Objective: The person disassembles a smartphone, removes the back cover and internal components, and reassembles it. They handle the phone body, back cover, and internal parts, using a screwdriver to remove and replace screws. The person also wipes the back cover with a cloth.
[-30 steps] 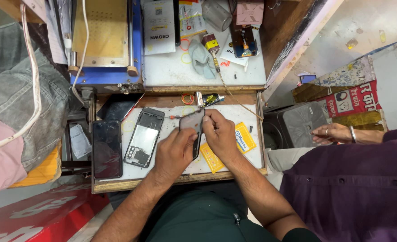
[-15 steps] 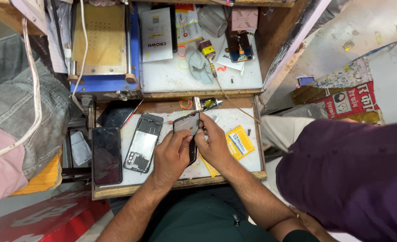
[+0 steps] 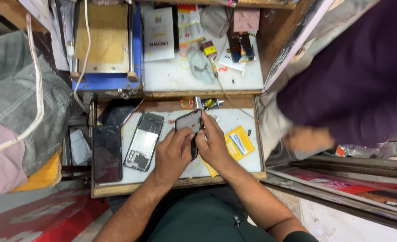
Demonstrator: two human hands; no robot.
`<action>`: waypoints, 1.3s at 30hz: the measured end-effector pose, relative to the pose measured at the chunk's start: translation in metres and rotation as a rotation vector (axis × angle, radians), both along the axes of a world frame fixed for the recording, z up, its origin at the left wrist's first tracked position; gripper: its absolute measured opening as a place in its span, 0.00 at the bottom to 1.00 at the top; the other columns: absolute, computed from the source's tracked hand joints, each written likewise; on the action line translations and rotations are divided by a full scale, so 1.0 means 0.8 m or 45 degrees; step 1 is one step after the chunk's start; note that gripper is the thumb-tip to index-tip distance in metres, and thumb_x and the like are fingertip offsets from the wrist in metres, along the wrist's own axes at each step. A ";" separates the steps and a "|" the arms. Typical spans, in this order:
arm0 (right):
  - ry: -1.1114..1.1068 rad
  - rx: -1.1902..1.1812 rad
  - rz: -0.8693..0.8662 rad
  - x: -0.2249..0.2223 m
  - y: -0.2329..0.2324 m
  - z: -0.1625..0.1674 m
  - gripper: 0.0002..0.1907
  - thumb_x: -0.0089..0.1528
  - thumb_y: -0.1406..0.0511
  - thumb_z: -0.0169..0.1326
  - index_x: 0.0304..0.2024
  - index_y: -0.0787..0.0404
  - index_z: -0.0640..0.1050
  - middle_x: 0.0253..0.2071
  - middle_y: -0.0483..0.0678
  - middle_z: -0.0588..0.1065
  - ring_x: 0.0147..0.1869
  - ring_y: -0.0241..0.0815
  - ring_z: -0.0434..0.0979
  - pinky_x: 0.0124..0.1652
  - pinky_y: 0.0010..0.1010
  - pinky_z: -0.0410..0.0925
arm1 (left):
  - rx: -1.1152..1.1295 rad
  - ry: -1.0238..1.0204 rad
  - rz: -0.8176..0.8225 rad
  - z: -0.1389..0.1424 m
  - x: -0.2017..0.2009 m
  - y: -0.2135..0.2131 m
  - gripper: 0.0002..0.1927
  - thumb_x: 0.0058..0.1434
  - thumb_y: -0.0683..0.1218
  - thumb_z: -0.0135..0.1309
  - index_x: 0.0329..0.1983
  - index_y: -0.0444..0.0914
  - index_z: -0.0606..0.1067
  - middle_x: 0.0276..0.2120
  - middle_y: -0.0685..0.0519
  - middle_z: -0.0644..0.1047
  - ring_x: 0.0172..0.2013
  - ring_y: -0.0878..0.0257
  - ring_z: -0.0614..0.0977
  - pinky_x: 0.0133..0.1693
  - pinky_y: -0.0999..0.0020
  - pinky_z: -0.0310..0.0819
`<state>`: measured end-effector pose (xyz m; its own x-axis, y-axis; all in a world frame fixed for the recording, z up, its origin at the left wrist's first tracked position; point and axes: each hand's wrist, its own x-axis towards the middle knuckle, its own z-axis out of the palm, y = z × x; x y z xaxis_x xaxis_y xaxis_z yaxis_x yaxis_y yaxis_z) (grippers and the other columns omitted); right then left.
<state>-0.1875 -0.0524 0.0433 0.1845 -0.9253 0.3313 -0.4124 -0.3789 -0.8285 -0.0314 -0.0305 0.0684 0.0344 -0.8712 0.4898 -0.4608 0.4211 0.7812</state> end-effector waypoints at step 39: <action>-0.090 0.211 0.126 -0.008 0.003 0.014 0.28 0.63 0.77 0.45 0.67 0.66 0.66 0.45 0.47 0.69 0.42 0.32 0.68 0.40 0.21 0.66 | 0.091 0.107 -0.035 -0.003 0.004 -0.003 0.06 0.67 0.38 0.59 0.45 0.37 0.74 0.33 0.47 0.79 0.31 0.52 0.84 0.31 0.63 0.78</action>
<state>-0.1939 -0.0499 0.0548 0.2594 -0.9466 0.1917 -0.3186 -0.2713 -0.9082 -0.0281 -0.0329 0.0660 0.0483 -0.9049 0.4228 -0.3818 0.3744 0.8450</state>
